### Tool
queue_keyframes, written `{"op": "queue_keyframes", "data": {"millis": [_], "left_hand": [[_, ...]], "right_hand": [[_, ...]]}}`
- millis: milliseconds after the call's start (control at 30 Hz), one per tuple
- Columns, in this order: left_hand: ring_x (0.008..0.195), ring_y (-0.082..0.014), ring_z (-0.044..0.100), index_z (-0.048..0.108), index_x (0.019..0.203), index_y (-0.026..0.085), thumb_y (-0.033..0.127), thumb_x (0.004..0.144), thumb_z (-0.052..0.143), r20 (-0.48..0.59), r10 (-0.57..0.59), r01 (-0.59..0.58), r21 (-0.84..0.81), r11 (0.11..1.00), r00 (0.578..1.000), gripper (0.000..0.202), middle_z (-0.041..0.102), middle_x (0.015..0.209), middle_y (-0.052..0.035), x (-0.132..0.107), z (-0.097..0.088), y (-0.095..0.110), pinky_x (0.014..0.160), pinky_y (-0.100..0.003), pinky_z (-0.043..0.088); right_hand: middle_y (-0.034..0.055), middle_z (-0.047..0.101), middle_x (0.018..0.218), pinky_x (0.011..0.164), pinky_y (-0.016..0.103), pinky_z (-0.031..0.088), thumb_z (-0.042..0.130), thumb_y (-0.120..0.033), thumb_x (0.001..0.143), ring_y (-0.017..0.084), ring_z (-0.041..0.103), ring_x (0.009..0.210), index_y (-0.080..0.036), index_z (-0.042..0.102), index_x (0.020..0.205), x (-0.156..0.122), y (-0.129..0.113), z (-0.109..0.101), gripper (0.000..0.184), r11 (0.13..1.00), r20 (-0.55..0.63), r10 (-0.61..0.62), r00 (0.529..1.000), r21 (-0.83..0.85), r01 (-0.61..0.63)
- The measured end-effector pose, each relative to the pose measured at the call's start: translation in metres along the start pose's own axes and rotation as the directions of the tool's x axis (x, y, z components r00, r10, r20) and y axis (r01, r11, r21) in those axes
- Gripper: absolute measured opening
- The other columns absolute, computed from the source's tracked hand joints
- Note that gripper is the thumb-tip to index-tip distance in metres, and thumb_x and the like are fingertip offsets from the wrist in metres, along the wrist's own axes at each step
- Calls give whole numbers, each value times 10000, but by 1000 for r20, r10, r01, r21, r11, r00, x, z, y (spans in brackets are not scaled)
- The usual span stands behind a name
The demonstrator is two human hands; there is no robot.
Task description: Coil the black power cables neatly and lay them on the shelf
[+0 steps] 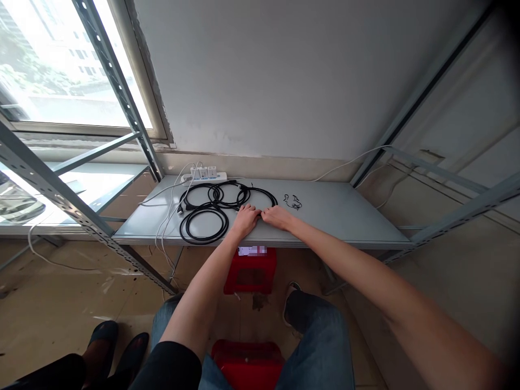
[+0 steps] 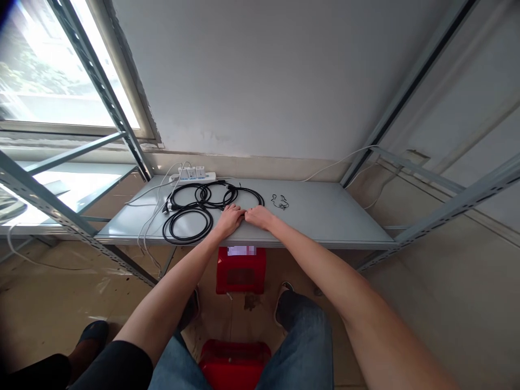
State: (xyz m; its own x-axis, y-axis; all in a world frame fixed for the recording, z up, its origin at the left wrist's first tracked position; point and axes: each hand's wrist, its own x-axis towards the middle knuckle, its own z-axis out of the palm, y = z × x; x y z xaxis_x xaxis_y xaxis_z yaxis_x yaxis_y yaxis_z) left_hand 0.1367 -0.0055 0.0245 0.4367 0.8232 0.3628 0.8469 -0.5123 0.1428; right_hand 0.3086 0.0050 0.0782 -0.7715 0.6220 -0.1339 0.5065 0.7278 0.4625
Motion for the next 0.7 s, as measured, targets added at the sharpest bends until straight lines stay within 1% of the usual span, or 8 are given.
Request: {"op": "queue_keyframes", "data": {"millis": [67,200,333,433,533,600,700], "left_hand": [[1038,-264,534,713,1090,218,229,1015,435,0,8,-8,-4,1000,1000,288,663,978,-90,-1,-1,0,917,-402,371],[1034,-264,535,715,1129,217,236,1016,437,-10,6,-6,-1,1000,1000,300,659,963,-87,-1,-1,0,915,-402,374],[1034,-263,535,709,1167,224,261,1023,443,-16,8,-8,10,1000,1000,305,663,972,-86,0,0,0,909,-399,376],[1029,-260,535,709,1167,227,277,1026,446,-8,3,-3,23,1000,1000,303,663,979,-88,0,1,-1,916,-397,375],[1029,-256,531,709,1160,227,294,1028,454,-5,12,-12,28,1000,1000,295,655,986,-85,0,0,0,917,-393,378],[1050,-256,522,714,1140,227,313,1025,471,-25,18,-17,28,999,1000,282,641,1023,-85,-1,0,0,921,-389,379],[1079,-251,510,715,1125,232,334,1020,495,-56,19,-18,18,1000,998,264,613,1088,-84,-1,-2,2,938,-383,378]], "right_hand": [[207,701,1022,714,292,479,385,8,947,243,684,916,-52,646,1096,-3,-5,6,307,997,-11,68,998,37,-67],[210,670,1102,706,299,473,348,-36,986,265,637,1009,-69,632,1161,-9,-17,20,335,972,-99,223,970,102,-213],[213,649,1112,687,302,458,316,-78,1019,272,599,1028,-62,616,1192,-12,-25,33,347,946,-141,304,942,163,-280],[195,646,1104,688,297,448,338,-132,1040,261,585,1022,-90,624,1170,-13,-27,39,317,915,-162,373,914,228,-333],[171,645,1099,707,291,448,353,-215,1063,247,573,1032,-123,636,1164,-14,-28,41,314,886,-191,415,890,306,-347],[153,644,1097,724,286,450,352,-255,1073,240,567,1052,-143,649,1161,-15,-27,43,329,864,-220,437,872,373,-339],[125,638,1103,772,278,460,365,-217,1066,224,554,1093,-169,668,1154,-16,-24,47,319,806,-266,487,832,502,-312]]}}
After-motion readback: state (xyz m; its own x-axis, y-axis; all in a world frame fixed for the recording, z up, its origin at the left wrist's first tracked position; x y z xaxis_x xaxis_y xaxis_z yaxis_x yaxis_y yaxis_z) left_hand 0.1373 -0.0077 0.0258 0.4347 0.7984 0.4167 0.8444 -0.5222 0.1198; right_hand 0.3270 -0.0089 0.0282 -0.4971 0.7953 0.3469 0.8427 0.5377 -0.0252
